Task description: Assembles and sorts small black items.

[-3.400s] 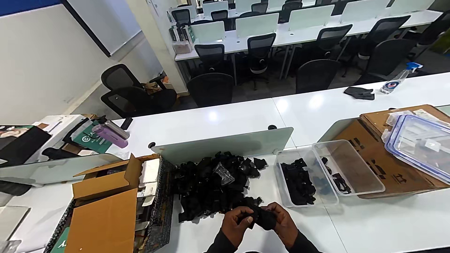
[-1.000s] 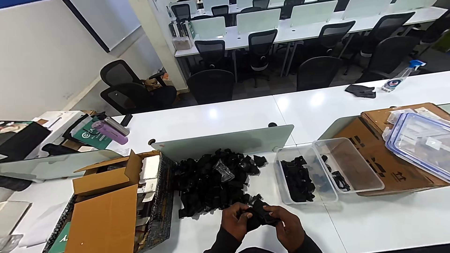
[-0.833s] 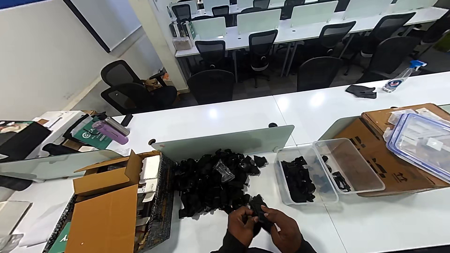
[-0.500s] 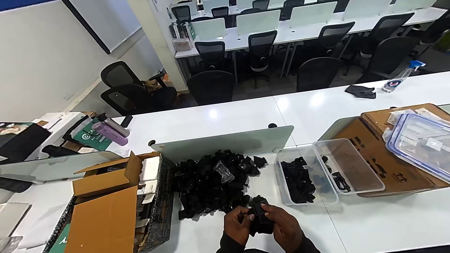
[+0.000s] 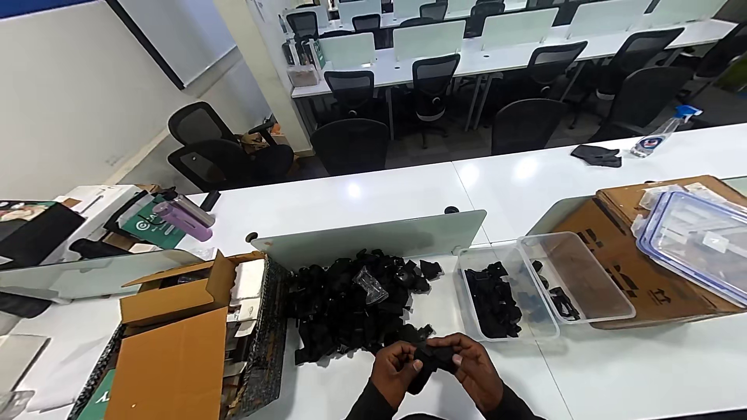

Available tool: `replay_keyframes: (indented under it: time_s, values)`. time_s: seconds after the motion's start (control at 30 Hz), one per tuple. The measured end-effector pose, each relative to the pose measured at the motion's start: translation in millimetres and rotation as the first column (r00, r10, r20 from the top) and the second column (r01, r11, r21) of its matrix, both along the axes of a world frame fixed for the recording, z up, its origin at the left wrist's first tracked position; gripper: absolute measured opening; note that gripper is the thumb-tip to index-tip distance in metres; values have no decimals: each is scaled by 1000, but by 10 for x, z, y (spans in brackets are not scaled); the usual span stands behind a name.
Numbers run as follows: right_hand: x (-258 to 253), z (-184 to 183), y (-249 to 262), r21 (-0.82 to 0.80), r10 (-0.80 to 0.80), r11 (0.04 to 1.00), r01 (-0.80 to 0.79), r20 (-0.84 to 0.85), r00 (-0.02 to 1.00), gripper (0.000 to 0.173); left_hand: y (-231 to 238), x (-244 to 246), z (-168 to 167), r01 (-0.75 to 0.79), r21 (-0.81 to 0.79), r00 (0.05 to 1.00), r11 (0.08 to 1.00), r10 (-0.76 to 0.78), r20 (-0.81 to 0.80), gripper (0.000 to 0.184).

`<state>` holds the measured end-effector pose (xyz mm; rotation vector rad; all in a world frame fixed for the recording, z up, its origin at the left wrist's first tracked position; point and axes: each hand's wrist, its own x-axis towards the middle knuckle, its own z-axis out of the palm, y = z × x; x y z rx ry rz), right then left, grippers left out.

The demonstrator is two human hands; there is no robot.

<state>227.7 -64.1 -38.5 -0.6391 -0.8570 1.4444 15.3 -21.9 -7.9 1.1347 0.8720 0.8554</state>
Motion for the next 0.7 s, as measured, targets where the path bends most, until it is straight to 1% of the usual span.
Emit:
replay_keyframes:
  time_s: [0.07, 0.13, 0.2, 0.27, 0.33, 0.4, 0.5, 0.57, 0.63, 0.67, 0.7]
  values:
    - [-68, 28, 10, -11, 6, 1000, -6, 80, 997, 41, 3, 19, -5, -26, 59, 999, 998, 28, -47, 13]
    - [-139, 76, 11, -24, -40, 999, 45, 173, 984, 39, 11, 46, -28, -96, 155, 983, 983, 118, -141, 11]
    - [-197, 90, 20, -35, -86, 995, 96, 215, 973, 40, 19, 59, -54, -157, 236, 954, 959, 209, -215, 12]
    - [-242, 103, 23, -60, -105, 991, 121, 221, 970, 45, 15, 68, -48, -187, 269, 936, 945, 254, -242, 14]
    - [-290, 125, 23, -85, -134, 983, 160, 250, 959, 51, 11, 69, -35, -189, 262, 938, 946, 254, -238, 15]
    - [-335, 154, 18, -114, -175, 969, 221, 318, 932, 45, 4, 76, -20, -183, 228, 940, 956, 238, -243, 13]
    - [-362, 163, 6, -145, -193, 954, 264, 377, 906, 29, -14, 98, 6, -177, 196, 927, 965, 230, -297, 15]
    - [-354, 147, -5, -153, -201, 951, 268, 355, 913, 23, -14, 97, -9, -198, 262, 891, 945, 284, -353, 23]
    - [-328, 126, -16, -192, -202, 946, 261, 279, 939, 22, 30, 58, -39, -193, 361, 857, 913, 335, -390, 42]
    - [-314, 125, -20, -225, -196, 943, 247, 226, 954, 23, 71, 24, -64, -167, 370, 864, 914, 317, -392, 53]
    - [-306, 135, -29, -262, -187, 939, 224, 160, 969, 26, 111, -17, -94, -124, 345, 886, 930, 260, -383, 60]
